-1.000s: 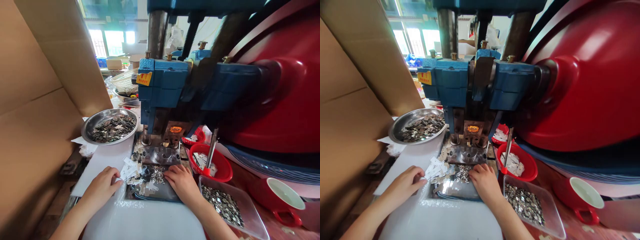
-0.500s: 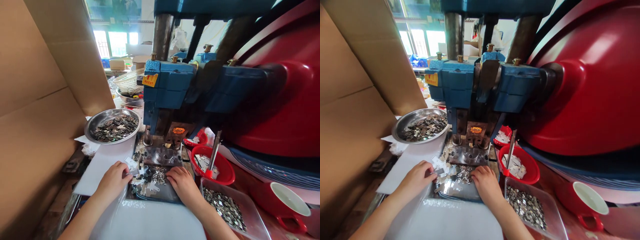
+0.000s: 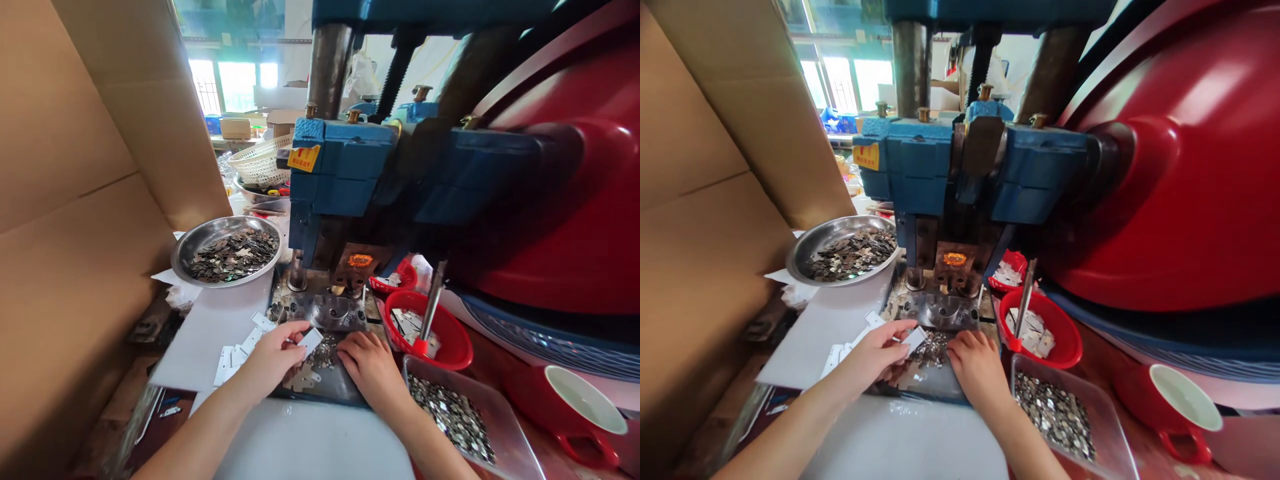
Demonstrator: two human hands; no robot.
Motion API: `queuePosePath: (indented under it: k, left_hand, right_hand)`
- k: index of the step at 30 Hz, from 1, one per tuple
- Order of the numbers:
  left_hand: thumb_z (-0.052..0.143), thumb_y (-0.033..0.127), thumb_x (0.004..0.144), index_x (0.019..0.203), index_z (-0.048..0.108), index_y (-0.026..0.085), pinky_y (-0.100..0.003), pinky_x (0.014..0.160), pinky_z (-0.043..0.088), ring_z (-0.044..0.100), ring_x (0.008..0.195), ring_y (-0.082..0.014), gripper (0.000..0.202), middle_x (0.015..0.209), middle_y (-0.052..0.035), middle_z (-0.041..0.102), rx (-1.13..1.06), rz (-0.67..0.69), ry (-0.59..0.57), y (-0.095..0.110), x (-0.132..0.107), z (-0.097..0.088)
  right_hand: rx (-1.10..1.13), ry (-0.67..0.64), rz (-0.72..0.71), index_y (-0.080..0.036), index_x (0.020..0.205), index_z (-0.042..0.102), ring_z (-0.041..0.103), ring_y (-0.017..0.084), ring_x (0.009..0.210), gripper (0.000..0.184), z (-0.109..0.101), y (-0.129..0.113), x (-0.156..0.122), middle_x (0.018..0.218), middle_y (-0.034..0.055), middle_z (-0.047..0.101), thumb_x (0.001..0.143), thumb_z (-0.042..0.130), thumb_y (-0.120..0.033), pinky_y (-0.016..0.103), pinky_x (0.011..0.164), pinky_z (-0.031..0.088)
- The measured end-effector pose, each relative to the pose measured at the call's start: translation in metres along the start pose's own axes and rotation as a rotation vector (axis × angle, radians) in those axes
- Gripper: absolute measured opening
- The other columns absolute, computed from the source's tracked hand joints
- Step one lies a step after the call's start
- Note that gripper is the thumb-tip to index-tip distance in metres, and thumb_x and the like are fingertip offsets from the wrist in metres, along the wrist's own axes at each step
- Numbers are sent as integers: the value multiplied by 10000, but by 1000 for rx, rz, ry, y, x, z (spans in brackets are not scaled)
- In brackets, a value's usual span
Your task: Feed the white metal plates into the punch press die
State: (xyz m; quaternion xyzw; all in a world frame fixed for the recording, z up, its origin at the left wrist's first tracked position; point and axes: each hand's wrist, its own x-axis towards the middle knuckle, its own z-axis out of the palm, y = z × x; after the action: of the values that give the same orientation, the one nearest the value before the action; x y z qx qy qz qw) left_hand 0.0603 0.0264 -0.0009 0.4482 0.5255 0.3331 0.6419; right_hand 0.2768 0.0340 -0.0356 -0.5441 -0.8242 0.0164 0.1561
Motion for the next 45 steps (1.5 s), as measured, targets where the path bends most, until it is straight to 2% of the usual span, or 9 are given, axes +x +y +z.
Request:
queuePosePath:
  k: [6, 11, 15, 20, 25, 31, 35, 39, 45]
  left_hand:
    - [583, 118, 688, 1184, 590, 207, -207, 602, 445, 580, 765, -124, 504, 991, -44, 612, -18, 27, 9, 2, 4, 9]
    - [587, 198, 751, 1102, 630, 178, -183, 525, 401, 528, 594, -77, 354, 792, -14, 618, -191, -20, -43, -13, 10, 7]
    - [644, 239, 742, 995, 648, 152, -178, 611, 450, 594, 689, -88, 267, 823, -25, 630, -318, -48, 19, -24, 14, 6]
    - [626, 191, 730, 1075, 617, 172, -184, 591, 474, 649, 736, -122, 345, 945, -69, 672, -376, -123, 50, -24, 14, 2]
    - [569, 18, 609, 1152, 604, 164, -191, 673, 491, 649, 821, -134, 563, 1027, -71, 673, -432, -70, -35, -23, 14, -1]
    - [565, 32, 612, 1111, 637, 149, -171, 603, 483, 655, 738, -119, 518, 966, -73, 701, -403, -117, -96, -22, 10, 3]
    - [582, 219, 763, 1054, 661, 131, -179, 573, 484, 657, 706, -124, 313, 912, -97, 712, -311, -167, -38, -15, 10, 3]
    - [535, 275, 825, 1091, 639, 178, -256, 697, 520, 650, 774, -141, 302, 1013, -67, 695, -112, 25, 130, 0, 18, 4]
    - [569, 218, 792, 997, 668, 231, -344, 867, 465, 605, 931, -190, 227, 1017, -28, 667, 532, 517, 243, 20, 50, 18]
  right_hand:
    - [11, 58, 17, -214, 823, 617, 572, 202, 810, 199, 6, -7, 4, 840, 46, 640, 883, 428, -192, 343, 742, 405]
    - [213, 280, 94, -200, 811, 553, 541, 196, 804, 223, -4, -1, 30, 822, 62, 591, 915, 361, -246, 317, 738, 424]
    - [217, 289, 125, -199, 783, 579, 542, 205, 824, 213, -5, 4, 63, 824, 67, 584, 885, 398, -245, 325, 760, 419]
    - [229, 302, 181, -185, 725, 609, 554, 207, 767, 165, 9, 13, 84, 788, 66, 587, 812, 504, -279, 319, 696, 441]
    - [264, 356, 124, -191, 837, 635, 572, 197, 813, 185, 1, 7, 63, 845, 64, 604, 848, 459, -246, 326, 731, 471]
    - [183, 191, -367, -268, 1091, 629, 521, 237, 1099, 317, -18, -14, 25, 1127, 42, 634, 829, 508, -138, 403, 900, 438]
    - [363, 149, -254, -238, 968, 661, 604, 181, 909, 196, -21, -14, 22, 914, 21, 696, 891, 484, -203, 347, 830, 471]
    - [448, 156, -28, -238, 945, 660, 616, 173, 837, 207, -20, -6, 28, 873, 21, 689, 895, 460, -238, 323, 768, 487]
    - [475, 303, 69, -227, 891, 658, 602, 198, 845, 218, -10, 9, 51, 855, 41, 668, 887, 448, -285, 341, 763, 478]
